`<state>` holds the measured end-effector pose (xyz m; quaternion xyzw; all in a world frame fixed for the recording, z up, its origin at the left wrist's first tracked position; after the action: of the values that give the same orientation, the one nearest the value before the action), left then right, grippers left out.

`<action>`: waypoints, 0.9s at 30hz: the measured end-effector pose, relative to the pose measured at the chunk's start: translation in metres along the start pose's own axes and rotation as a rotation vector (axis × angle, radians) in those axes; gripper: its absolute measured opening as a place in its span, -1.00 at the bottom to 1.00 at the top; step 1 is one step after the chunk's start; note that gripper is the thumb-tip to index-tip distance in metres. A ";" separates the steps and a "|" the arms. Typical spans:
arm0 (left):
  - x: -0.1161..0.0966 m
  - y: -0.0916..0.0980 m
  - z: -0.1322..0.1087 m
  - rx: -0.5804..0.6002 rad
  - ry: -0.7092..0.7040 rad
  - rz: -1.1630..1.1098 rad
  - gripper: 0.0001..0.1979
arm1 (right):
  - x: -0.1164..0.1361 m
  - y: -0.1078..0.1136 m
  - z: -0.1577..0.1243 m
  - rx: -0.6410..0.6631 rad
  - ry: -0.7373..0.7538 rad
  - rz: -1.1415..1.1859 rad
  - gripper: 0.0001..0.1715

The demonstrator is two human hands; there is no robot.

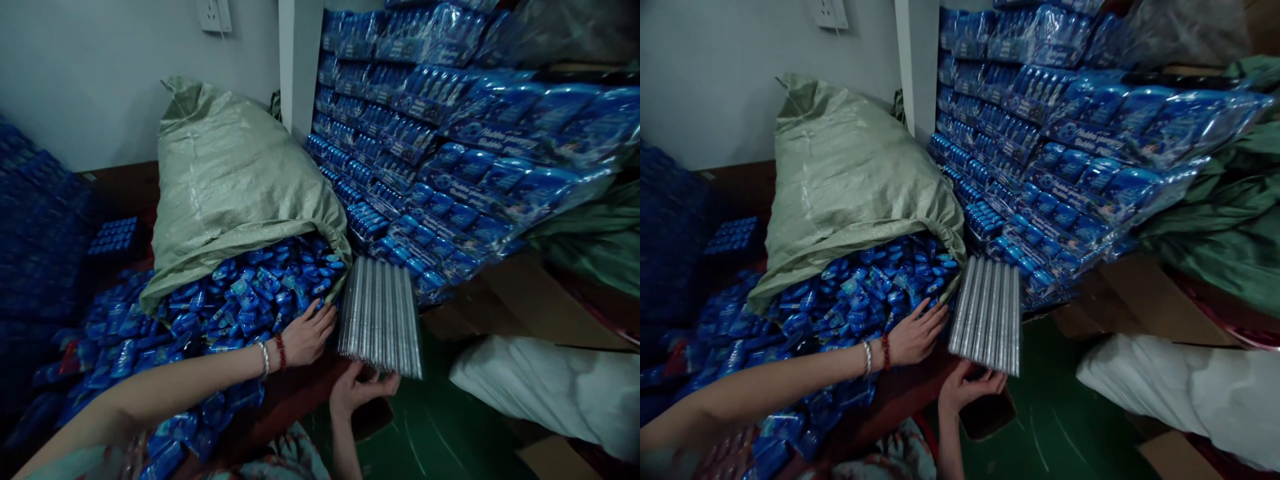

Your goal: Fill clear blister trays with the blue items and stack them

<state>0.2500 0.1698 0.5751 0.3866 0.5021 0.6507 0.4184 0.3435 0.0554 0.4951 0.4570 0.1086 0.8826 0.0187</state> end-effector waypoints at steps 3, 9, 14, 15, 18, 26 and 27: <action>0.000 -0.009 0.032 0.056 0.038 0.013 -0.33 | -0.002 0.002 0.001 -0.002 0.004 -0.017 -0.21; 0.005 -0.020 0.072 0.252 0.003 0.025 -0.33 | -0.011 0.008 0.007 -0.006 0.000 -0.065 -0.24; 0.002 -0.007 0.047 0.320 -0.097 -0.052 -0.44 | -0.015 0.009 0.004 -0.003 -0.006 -0.057 -0.25; 0.000 -0.005 0.038 0.335 -0.104 -0.052 -0.48 | -0.014 0.009 0.002 -0.006 -0.003 -0.052 -0.25; -0.005 -0.002 0.013 0.328 -0.115 -0.052 -0.56 | -0.008 0.005 -0.004 -0.004 0.025 -0.045 -0.26; -0.004 0.001 -0.049 0.206 -0.116 -0.140 -0.74 | -0.011 0.014 -0.005 0.038 0.144 -0.081 -0.31; -0.004 0.001 -0.057 0.222 -0.113 -0.134 -0.74 | -0.014 0.018 -0.003 0.048 0.175 -0.096 -0.29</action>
<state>0.1987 0.1471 0.5643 0.4322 0.5714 0.5389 0.4430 0.3505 0.0354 0.4860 0.3728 0.1529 0.9143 0.0404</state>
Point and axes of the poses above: each hand's wrist, its own z-axis towards the middle knuckle, its own y-axis out of the back of the hand, x = y × z, the point moved 1 cm from there along z, towards the middle knuckle, and after that the axes turned 6 degrees about y, right-handed, at the moved point
